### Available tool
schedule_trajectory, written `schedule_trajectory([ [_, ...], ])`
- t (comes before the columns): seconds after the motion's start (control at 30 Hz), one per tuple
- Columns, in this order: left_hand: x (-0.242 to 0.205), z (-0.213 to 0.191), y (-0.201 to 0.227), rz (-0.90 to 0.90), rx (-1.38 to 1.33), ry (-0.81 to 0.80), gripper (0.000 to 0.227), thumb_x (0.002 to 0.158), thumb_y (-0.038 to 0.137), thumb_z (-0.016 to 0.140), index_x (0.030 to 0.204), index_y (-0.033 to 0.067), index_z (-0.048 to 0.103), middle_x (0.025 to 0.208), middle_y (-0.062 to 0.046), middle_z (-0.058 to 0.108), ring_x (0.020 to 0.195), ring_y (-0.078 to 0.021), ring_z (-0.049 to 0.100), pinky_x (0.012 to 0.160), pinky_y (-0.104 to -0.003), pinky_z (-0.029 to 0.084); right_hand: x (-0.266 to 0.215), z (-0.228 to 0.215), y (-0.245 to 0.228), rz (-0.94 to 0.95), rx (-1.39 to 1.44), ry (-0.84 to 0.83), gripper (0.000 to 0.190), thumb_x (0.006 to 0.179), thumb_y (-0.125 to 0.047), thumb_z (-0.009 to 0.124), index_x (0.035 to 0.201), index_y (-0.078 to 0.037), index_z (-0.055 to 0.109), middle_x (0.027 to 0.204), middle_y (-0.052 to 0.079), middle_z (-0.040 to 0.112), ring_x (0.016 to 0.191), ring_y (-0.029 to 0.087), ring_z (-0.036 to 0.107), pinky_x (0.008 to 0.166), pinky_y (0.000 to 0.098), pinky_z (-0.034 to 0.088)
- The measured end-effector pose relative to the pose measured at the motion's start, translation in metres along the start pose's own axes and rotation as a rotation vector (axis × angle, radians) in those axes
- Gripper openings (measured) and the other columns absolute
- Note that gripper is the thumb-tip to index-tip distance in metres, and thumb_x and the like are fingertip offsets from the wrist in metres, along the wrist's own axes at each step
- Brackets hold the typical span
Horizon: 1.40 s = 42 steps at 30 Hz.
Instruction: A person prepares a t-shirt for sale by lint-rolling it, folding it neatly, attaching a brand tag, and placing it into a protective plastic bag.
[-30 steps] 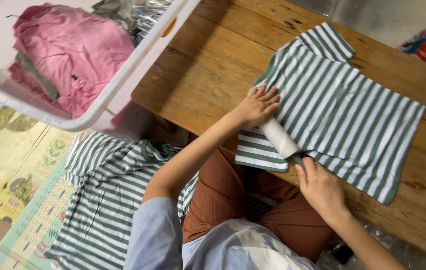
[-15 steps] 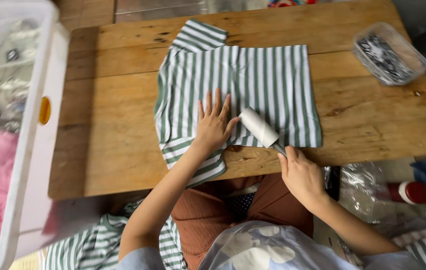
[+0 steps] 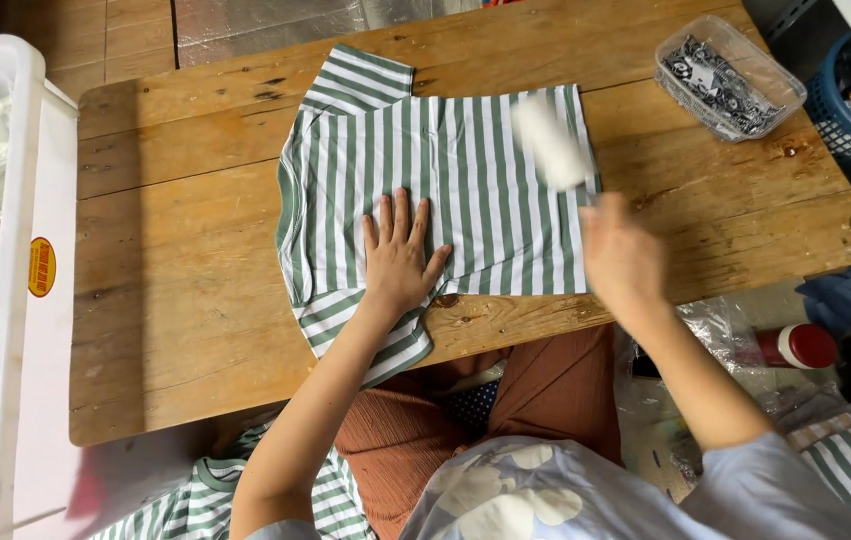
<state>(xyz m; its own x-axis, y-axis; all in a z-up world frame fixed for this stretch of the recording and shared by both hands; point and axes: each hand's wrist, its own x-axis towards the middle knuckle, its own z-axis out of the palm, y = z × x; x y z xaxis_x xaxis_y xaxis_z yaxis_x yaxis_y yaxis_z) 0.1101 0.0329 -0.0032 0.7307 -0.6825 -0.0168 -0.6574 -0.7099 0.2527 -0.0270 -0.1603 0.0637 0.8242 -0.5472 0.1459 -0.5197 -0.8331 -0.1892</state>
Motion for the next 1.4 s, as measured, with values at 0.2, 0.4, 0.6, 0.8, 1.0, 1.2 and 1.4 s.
schedule_trajectory([
  [0.2,-0.002,0.000,-0.001,0.009,-0.025,0.009,0.068,0.082,0.055,0.026,0.136,0.0148,0.014,0.141,-0.015,0.006,0.130,-0.0326,0.002,0.101,-0.051,0.000,0.048,0.079,0.000,-0.259,-0.218,0.011,0.031,0.090,-0.029,0.033,0.103,-0.004,0.046,0.068,0.017,0.059,0.061,0.031,0.062,0.053,0.0410,0.049],
  [0.4,-0.001,0.003,-0.003,0.024,-0.033,0.044,0.069,0.082,0.054,0.027,0.137,0.0148,0.013,0.141,-0.016,0.006,0.130,-0.0339,0.002,0.101,-0.052,-0.001,0.121,0.075,0.066,-0.032,-0.337,0.021,0.042,0.094,-0.032,0.027,0.113,0.002,0.044,0.071,0.021,0.061,0.067,0.034,0.063,0.057,0.0434,0.048],
  [0.6,0.000,0.011,-0.007,0.024,-0.008,0.065,0.069,0.081,0.055,0.030,0.136,0.0148,0.015,0.141,-0.016,0.008,0.130,-0.0339,0.005,0.101,-0.052,0.002,0.106,0.078,-0.023,-0.621,-0.068,0.200,0.026,0.089,-0.035,0.040,0.099,-0.013,0.051,0.071,0.008,0.060,0.068,0.024,0.062,0.057,0.0326,0.048],
  [0.8,0.001,0.015,-0.008,0.029,-0.042,0.088,0.068,0.081,0.053,0.032,0.135,0.0139,0.018,0.141,-0.017,0.010,0.130,-0.0348,0.006,0.101,-0.052,0.004,0.152,0.133,-0.092,-0.961,0.006,0.064,0.036,0.091,-0.039,0.027,0.110,-0.015,0.047,0.072,0.013,0.058,0.069,0.031,0.060,0.061,0.0405,0.047],
  [1.0,0.001,0.024,-0.010,0.118,-0.043,0.305,0.067,0.082,0.048,0.029,0.132,0.0043,0.022,0.138,-0.023,0.014,0.128,-0.0382,0.007,0.098,-0.055,0.003,0.240,0.128,-0.109,-0.745,-0.120,-0.039,0.025,0.095,-0.030,0.035,0.084,-0.009,0.042,0.054,0.006,0.049,0.048,0.022,0.052,0.054,0.0366,0.046],
  [1.2,-0.001,0.019,-0.009,0.114,-0.040,0.313,0.067,0.081,0.049,0.029,0.132,0.0052,0.024,0.138,-0.022,0.015,0.128,-0.0375,0.008,0.098,-0.055,0.003,0.293,0.139,-0.110,-0.501,-0.211,0.247,0.023,0.094,-0.024,0.040,0.088,-0.005,0.051,0.053,0.004,0.054,0.037,0.019,0.048,0.041,0.0298,0.041],
  [1.4,0.002,0.013,-0.009,0.107,-0.053,0.193,0.068,0.082,0.050,0.025,0.133,0.0066,0.018,0.138,-0.021,0.012,0.127,-0.0364,0.002,0.098,-0.055,0.000,0.187,0.044,-0.067,-0.411,0.194,0.357,0.017,0.094,-0.017,0.040,0.088,-0.001,0.040,0.071,0.017,0.054,0.053,0.034,0.053,0.047,0.0445,0.041],
])
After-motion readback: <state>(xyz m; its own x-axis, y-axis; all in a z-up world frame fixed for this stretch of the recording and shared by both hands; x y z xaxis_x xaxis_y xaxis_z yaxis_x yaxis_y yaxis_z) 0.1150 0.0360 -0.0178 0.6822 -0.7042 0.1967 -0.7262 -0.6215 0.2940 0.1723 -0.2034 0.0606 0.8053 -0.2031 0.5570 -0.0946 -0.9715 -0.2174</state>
